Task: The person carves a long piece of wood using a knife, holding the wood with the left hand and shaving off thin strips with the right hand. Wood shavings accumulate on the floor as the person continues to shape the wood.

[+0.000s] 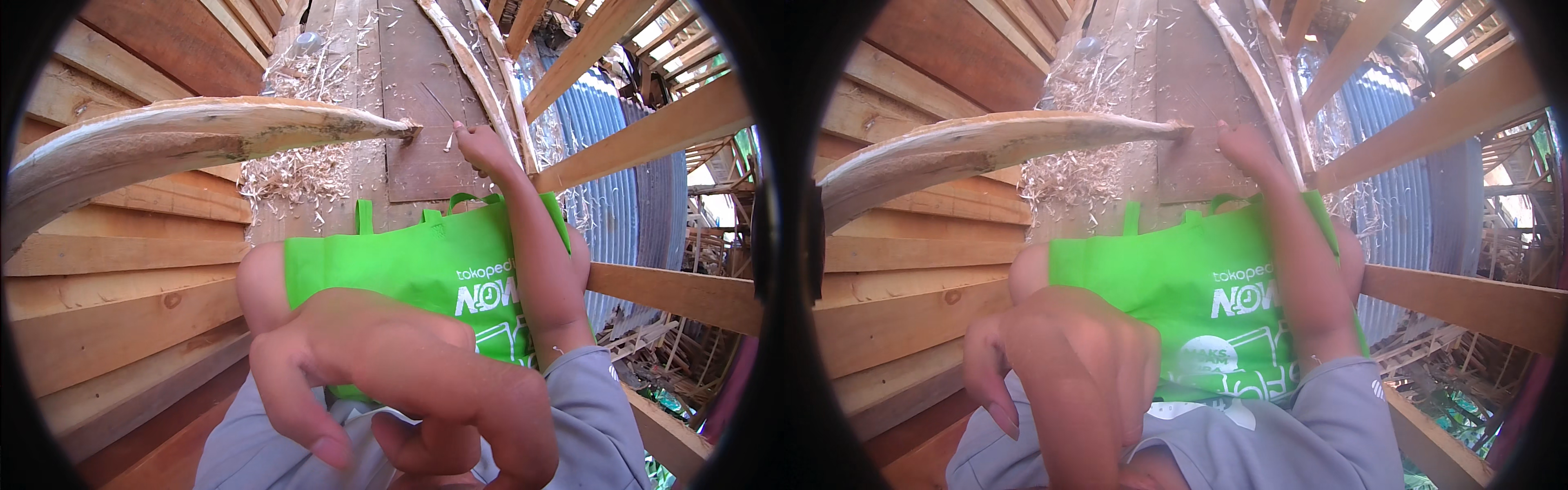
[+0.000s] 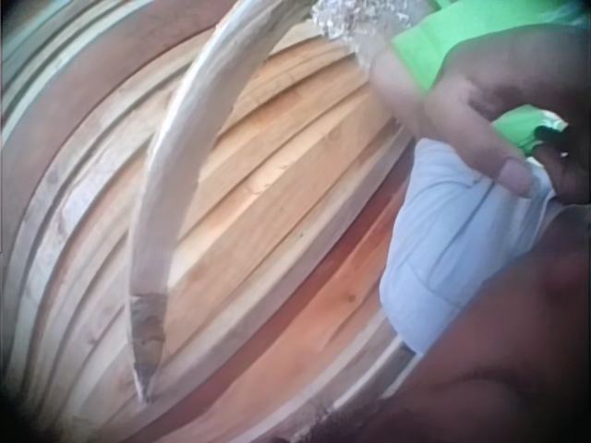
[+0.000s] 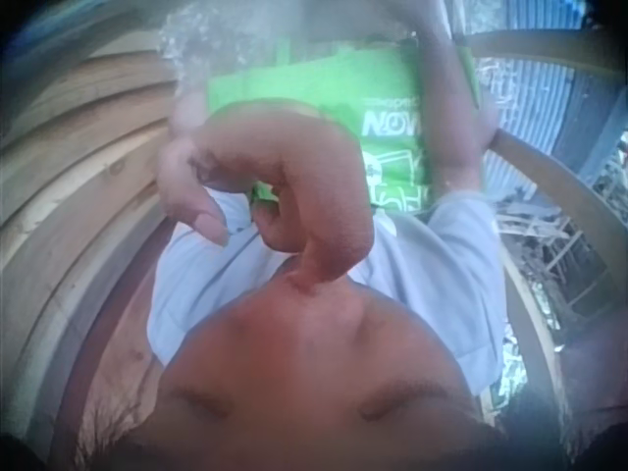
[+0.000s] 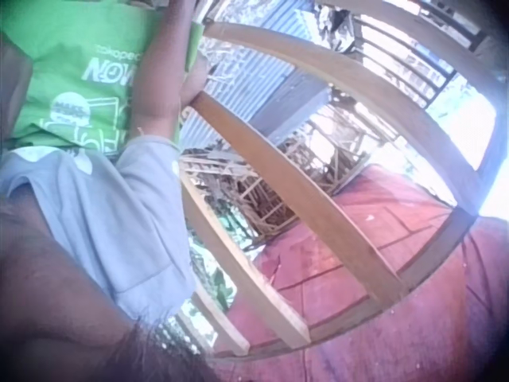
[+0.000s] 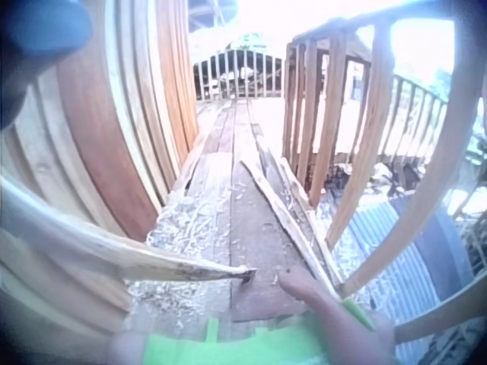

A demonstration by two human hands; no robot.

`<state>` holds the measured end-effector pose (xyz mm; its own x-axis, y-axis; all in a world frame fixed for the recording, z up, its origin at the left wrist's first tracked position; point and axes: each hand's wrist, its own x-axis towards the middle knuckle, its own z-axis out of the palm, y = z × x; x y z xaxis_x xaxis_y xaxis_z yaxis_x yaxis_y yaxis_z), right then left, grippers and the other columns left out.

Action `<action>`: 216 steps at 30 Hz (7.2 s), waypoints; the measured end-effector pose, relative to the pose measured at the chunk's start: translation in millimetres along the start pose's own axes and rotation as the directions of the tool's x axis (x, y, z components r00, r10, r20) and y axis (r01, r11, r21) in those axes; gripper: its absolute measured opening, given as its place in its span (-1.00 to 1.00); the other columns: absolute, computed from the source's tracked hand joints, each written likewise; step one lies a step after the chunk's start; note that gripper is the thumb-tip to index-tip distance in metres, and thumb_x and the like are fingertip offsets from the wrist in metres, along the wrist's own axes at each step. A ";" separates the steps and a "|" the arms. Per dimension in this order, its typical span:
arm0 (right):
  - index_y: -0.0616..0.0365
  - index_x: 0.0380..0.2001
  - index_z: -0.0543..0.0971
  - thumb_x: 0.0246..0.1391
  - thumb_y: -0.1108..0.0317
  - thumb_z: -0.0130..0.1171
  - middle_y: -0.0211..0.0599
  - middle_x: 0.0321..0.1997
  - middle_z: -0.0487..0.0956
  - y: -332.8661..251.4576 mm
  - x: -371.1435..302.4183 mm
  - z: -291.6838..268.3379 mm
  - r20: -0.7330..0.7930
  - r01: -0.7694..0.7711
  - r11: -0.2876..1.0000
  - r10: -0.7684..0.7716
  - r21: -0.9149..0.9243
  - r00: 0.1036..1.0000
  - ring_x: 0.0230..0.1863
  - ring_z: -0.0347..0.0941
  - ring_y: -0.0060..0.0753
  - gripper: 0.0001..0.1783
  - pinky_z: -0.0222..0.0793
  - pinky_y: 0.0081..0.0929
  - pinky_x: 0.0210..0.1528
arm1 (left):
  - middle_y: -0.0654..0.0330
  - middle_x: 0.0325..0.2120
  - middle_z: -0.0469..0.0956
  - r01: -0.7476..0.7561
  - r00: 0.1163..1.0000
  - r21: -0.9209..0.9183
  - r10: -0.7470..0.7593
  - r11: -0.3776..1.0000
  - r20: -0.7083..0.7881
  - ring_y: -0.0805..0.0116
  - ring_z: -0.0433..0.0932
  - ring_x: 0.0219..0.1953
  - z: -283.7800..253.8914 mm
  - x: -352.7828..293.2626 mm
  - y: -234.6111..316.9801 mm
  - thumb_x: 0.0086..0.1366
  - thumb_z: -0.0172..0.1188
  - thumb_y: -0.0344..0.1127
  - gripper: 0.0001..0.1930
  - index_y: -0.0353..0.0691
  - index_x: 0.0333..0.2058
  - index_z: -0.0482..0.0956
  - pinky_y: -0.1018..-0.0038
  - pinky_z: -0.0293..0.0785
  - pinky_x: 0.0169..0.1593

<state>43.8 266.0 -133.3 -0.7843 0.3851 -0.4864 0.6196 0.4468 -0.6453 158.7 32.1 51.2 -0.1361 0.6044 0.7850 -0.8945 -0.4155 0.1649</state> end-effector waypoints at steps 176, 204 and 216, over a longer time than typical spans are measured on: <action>0.40 -0.26 0.61 0.31 0.07 -0.16 0.34 -0.19 0.58 -16.8 28.2 82.0 0.044 0.199 0.962 -0.194 -0.189 0.980 -0.07 0.49 0.37 -0.45 0.36 0.08 0.03 | 0.27 -0.50 0.24 0.172 0.702 0.983 0.692 0.061 -0.166 0.45 0.37 -0.48 -123.8 -80.8 161.1 0.06 0.15 -0.49 -0.71 -0.11 -0.38 0.18 0.47 0.37 -0.27; 0.43 -0.31 0.60 0.31 0.09 -0.13 0.31 -0.31 0.59 -35.3 4.1 57.5 0.017 0.351 0.926 -0.352 -0.139 0.936 -0.22 0.53 0.32 -0.46 0.37 0.06 -0.10 | 0.33 -0.61 0.17 0.112 0.807 0.992 0.576 0.059 -0.126 0.49 0.20 -0.53 -87.1 -46.6 165.0 -0.06 0.05 -0.44 -0.71 -0.04 -0.38 0.15 0.42 0.21 -0.26; 0.42 -0.36 0.58 0.31 0.12 -0.14 0.29 -0.36 0.58 -50.9 -23.9 61.9 0.004 0.503 0.864 -0.503 -0.029 0.864 -0.23 0.52 0.32 -0.48 0.36 0.05 -0.13 | 0.37 -0.61 0.18 0.087 0.862 0.988 0.488 0.127 -0.139 0.53 0.20 -0.56 -88.2 -57.6 171.2 -0.11 0.08 -0.42 -0.68 -0.01 -0.42 0.12 0.48 0.15 -0.30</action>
<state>29.0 184.2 -125.2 -0.9897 0.1045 -0.0977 0.1412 0.6028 -0.7853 -24.2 -13.9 -18.5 -0.6127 0.4127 0.6740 0.2949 -0.6719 0.6795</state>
